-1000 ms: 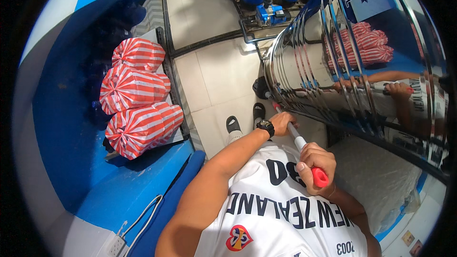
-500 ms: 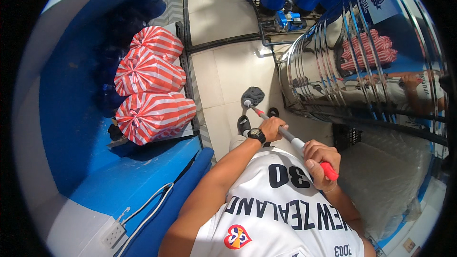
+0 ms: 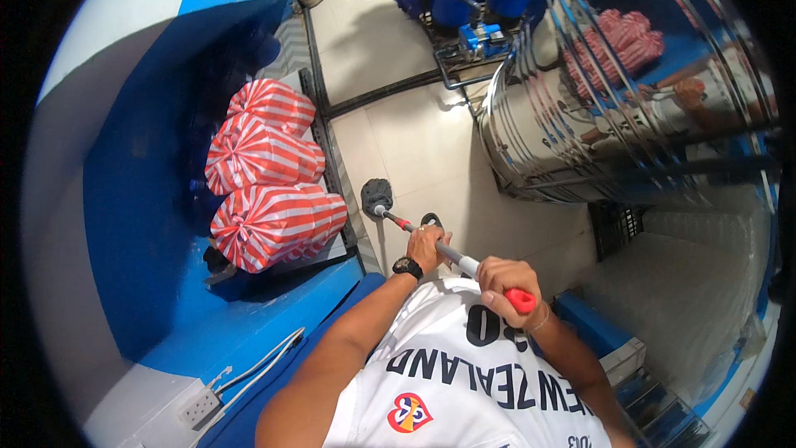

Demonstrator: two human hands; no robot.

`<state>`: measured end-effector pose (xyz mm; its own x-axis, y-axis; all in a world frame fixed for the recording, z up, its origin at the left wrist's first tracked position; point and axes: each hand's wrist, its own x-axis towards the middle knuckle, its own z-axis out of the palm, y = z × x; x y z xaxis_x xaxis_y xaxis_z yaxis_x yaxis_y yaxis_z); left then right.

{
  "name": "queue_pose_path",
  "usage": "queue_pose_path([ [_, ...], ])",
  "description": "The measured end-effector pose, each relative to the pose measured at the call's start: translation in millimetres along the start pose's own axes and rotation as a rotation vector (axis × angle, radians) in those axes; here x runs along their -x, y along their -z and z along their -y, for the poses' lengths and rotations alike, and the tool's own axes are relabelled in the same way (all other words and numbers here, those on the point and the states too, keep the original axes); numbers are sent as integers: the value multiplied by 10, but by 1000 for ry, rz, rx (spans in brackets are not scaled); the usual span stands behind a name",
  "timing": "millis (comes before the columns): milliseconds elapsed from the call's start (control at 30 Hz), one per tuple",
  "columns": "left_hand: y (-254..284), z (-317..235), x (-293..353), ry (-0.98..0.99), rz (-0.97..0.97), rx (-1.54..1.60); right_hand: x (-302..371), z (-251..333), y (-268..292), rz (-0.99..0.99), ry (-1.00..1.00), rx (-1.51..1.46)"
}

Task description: The person mops a tiled floor in a commercial backroom using a mop and bucket. They repeatedly wring the mop in a green basin and continue mopping around stacked water jugs, a metal tank, and a stainless steel counter.

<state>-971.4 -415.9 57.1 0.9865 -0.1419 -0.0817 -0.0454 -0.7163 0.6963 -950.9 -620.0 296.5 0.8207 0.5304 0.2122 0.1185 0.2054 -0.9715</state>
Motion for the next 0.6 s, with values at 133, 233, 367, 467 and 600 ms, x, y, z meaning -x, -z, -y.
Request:
queue_pose_path([
  [133,-371,-262,11,-138,-23,-92,557,138,87,6,81,131],
  [233,-634,-405,-58,-151,-22,-101,985,134,26,-115,90,240],
  [367,-950,-610,-116,-209,122,-68,1496,-41,-145,-416,109,310],
  [467,-1204,-815,-100,-262,218,-82,1904,-159,-255,-697,117,315],
  [600,-1457,-1042,177,-287,328,-26,2407,-122,-518,-809,123,432],
])
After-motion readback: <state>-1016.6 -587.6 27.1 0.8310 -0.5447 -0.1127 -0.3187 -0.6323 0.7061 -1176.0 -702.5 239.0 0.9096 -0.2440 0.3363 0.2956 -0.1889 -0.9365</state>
